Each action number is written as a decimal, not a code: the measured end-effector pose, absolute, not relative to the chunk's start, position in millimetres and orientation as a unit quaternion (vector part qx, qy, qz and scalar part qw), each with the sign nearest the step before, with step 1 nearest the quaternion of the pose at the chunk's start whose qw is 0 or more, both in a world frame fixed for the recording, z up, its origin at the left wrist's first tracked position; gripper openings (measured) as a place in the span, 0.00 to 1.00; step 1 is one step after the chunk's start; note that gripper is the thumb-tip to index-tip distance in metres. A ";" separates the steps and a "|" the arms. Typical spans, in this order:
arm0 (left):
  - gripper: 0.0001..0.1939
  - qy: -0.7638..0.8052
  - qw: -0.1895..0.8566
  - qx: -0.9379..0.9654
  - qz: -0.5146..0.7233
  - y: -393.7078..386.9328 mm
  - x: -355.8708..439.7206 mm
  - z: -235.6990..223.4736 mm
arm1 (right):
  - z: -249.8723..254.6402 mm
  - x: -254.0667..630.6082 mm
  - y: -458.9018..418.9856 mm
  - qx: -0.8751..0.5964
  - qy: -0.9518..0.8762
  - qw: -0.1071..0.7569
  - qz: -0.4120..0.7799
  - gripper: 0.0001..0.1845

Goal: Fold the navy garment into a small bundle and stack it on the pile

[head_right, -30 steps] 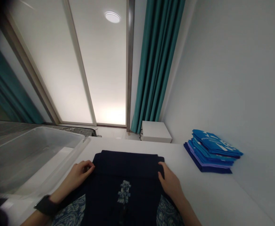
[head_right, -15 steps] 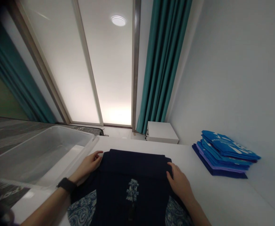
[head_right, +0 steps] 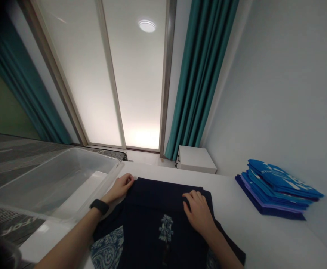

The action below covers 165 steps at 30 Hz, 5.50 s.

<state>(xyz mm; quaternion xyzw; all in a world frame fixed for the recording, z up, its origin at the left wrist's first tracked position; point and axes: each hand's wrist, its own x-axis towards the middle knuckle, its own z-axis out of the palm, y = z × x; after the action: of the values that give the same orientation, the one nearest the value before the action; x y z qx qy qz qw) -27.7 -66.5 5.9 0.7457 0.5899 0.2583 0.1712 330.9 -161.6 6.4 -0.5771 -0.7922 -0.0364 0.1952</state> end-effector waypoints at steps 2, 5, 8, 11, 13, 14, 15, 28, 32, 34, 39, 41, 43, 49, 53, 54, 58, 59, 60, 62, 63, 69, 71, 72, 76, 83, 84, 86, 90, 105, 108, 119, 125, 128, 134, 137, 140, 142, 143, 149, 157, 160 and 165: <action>0.10 0.575 0.188 0.745 0.281 -65.1 -27.8 1.9 | -2.0 325.7 -161.4 -0.575 -0.791 0.206 -0.039 0.13; 0.10 0.557 0.200 0.745 0.308 -59.5 -26.1 -1.9 | -16.0 327.0 -164.4 -0.574 -0.787 0.221 -0.040 0.15; 0.10 0.551 0.202 0.743 0.320 -53.3 -23.9 -2.7 | -22.2 330.1 -167.9 -0.577 -0.786 0.222 -0.029 0.16; 0.10 0.560 0.199 0.737 0.322 -51.7 -22.5 -3.1 | -21.1 329.6 -169.8 -0.581 -0.783 0.221 -0.018 0.17; 0.12 0.567 0.197 0.731 0.323 -53.5 -22.2 -3.9 | -19.6 328.0 -170.8 -0.581 -0.783 0.222 -0.013 0.17; 0.13 0.570 0.196 0.730 0.322 -54.8 -22.3 -4.3 | -19.0 327.5 -171.3 -0.581 -0.783 0.222 -0.010 0.17; 0.14 0.572 0.193 0.731 0.318 -56.2 -22.4 -4.7 | -18.6 327.4 -171.6 -0.581 -0.783 0.223 -0.007 0.17; 0.17 0.563 0.164 0.761 0.279 -61.0 -20.3 2.1 | -6.5 426.1 -115.9 -0.733 -0.664 0.145 -0.018 0.17; 0.17 0.563 0.174 0.757 0.281 -59.0 -20.7 1.2 | -8.3 433.1 -111.5 -0.719 -0.681 0.138 0.018 0.12; 0.17 0.560 0.181 0.757 0.284 -58.1 -21.2 0.4 | -9.5 431.0 -110.0 -0.703 -0.694 0.147 0.042 0.10; 0.17 0.568 0.201 0.744 0.289 -56.0 -22.3 -2.9 | -10.3 427.6 -102.8 -0.686 -0.701 0.178 0.082 0.13; 0.16 0.566 0.205 0.742 0.296 -55.5 -22.5 -3.6 | -11.3 426.0 -100.1 -0.689 -0.695 0.188 0.078 0.15; 0.16 0.561 0.207 0.743 0.301 -55.9 -22.3 -3.5 | -13.4 423.4 -98.8 -0.694 -0.690 0.193 0.071 0.18; 0.16 0.565 0.205 0.740 0.302 -57.6 -20.8 -4.1 | -18.7 419.1 -101.0 -0.699 -0.689 0.190 0.033 0.19; 0.15 0.571 0.197 0.744 0.286 -55.8 -20.0 -2.3 | -8.1 410.3 -106.3 -0.698 -0.697 0.161 -0.039 0.20; 0.15 0.582 0.177 0.746 0.272 -56.4 -18.6 0.1 | -3.2 404.5 -109.0 -0.693 -0.702 0.151 -0.064 0.20; 0.20 0.619 0.021 0.757 0.206 -71.2 0.9 16.5 | 15.8 365.8 -127.0 -0.632 -0.755 0.137 -0.113 0.21; 0.21 0.603 -0.005 0.772 0.201 -78.3 9.8 20.2 | 18.1 354.1 -132.3 -0.613 -0.771 0.136 -0.109 0.22; 0.22 0.575 -0.014 0.793 0.201 -86.5 19.9 22.7 | 18.9 342.9 -137.4 -0.600 -0.783 0.134 -0.094 0.23; 0.23 0.518 -0.020 0.832 0.198 -103.6 41.0 22.8 | 15.8 323.8 -145.6 -0.593 -0.794 0.124 -0.049 0.25; 0.23 0.493 -0.025 0.848 0.191 -111.3 50.5 20.1 | 12.3 316.9 -148.6 -0.595 -0.795 0.112 -0.027 0.27; 0.28 0.455 -0.003 0.879 0.144 -116.5 68.3 -9.4 | -9.4 308.9 -147.7 -0.620 -0.779 0.092 0.018 0.32; 0.29 0.452 -0.004 0.880 0.147 -103.7 64.9 -13.6 | -9.8 311.3 -139.7 -0.619 -0.780 0.091 0.020 0.33; 0.29 0.449 -0.004 0.881 0.149 -96.7 63.8 -14.2 | -8.9 312.3 -134.5 -0.619 -0.781 0.087 0.022 0.33; 0.28 0.451 0.000 0.880 0.150 -74.9 66.4 -12.8 | -5.7 314.5 -112.1 -0.627 -0.775 0.073 0.034 0.34; 0.28 0.509 -0.036 0.852 0.119 -60.5 50.7 -10.8 | -11.9 318.8 -101.6 -0.633 -0.771 0.062 0.033 0.35; 0.28 0.524 -0.039 0.843 0.112 -58.1 44.7 -10.2 | -12.5 319.0 -102.2 -0.634 -0.770 0.061 0.031 0.35; 0.28 0.547 -0.039 0.830 0.101 -53.6 33.9 -9.1 | -13.1 318.7 -103.2 -0.637 -0.768 0.060 0.027 0.36; 0.29 0.564 -0.036 0.820 0.093 -49.9 25.9 -8.5 | -14.7 318.0 -102.5 -0.643 -0.764 0.057 0.020 0.36; 0.28 0.565 -0.039 0.818 0.101 -53.7 28.1 -7.5 | -25.4 374.8 -94.8 -0.713 -0.699 0.054 -0.012 0.36; 0.28 0.564 -0.042 0.818 0.102 -53.8 28.2 -8.8 | -23.0 372.9 -95.7 -0.712 -0.700 0.050 -0.013 0.35; 0.25 0.484 -0.099 0.856 0.154 -85.8 49.3 12.8 | 16.7 303.2 -156.6 -0.594 -0.797 0.105 -0.032 0.30; 0.33 0.371 0.010 0.921 0.116 -157.2 71.9 9.2 | 6.1 279.2 -199.8 -0.532 -0.840 0.086 0.066 0.34; 0.36 0.356 0.049 0.928 0.100 -170.9 70.5 8.8 | 3.2 282.3 -203.6 -0.529 -0.843 0.077 0.069 0.35; 0.38 0.350 0.063 0.932 0.073 -170.2 64.0 17.9 | 8.0 287.5 -203.6 -0.518 -0.849 0.070 0.076 0.35; 0.38 0.342 0.052 0.935 0.076 -170.4 62.6 16.9 | 10.2 288.9 -205.1 -0.515 -0.850 0.071 0.082 0.35; 0.38 0.336 0.040 0.937 0.087 -170.0 61.3 12.2 | 10.9 288.2 -207.3 -0.521 -0.846 0.074 0.087 0.34; 0.36 0.336 0.040 0.937 0.092 -168.8 60.6 9.1 | 10.7 286.4 -209.4 -0.527 -0.841 0.084 0.089 0.34; 0.36 0.336 0.042 0.936 0.094 -167.9 60.4 8.0 | 10.4 285.5 -210.5 -0.531 -0.838 0.090 0.089 0.33; 0.30 0.341 0.068 0.932 0.103 -164.2 58.6 9.5 | 5.8 295.6 -210.3 -0.596 -0.795 0.111 0.033 0.32; 0.30 0.343 0.075 0.931 0.097 -163.3 55.9 10.0 | -7.9 329.9 -201.9 -0.672 -0.736 0.072 0.038 0.34; 0.30 0.343 0.079 0.931 0.102 -162.8 55.8 8.8 | -9.7 329.1 -202.1 -0.673 -0.735 0.072 0.038 0.34; 0.28 0.344 0.083 0.929 0.104 -162.9 56.0 8.1 | -7.0 328.0 -202.4 -0.670 -0.736 0.079 0.044 0.33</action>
<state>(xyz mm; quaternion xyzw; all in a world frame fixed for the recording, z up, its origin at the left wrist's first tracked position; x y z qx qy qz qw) 56.0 -162.9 8.1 0.9293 0.3444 0.1042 0.0832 328.0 -202.4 -7.0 -0.6704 -0.7365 0.0438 0.0785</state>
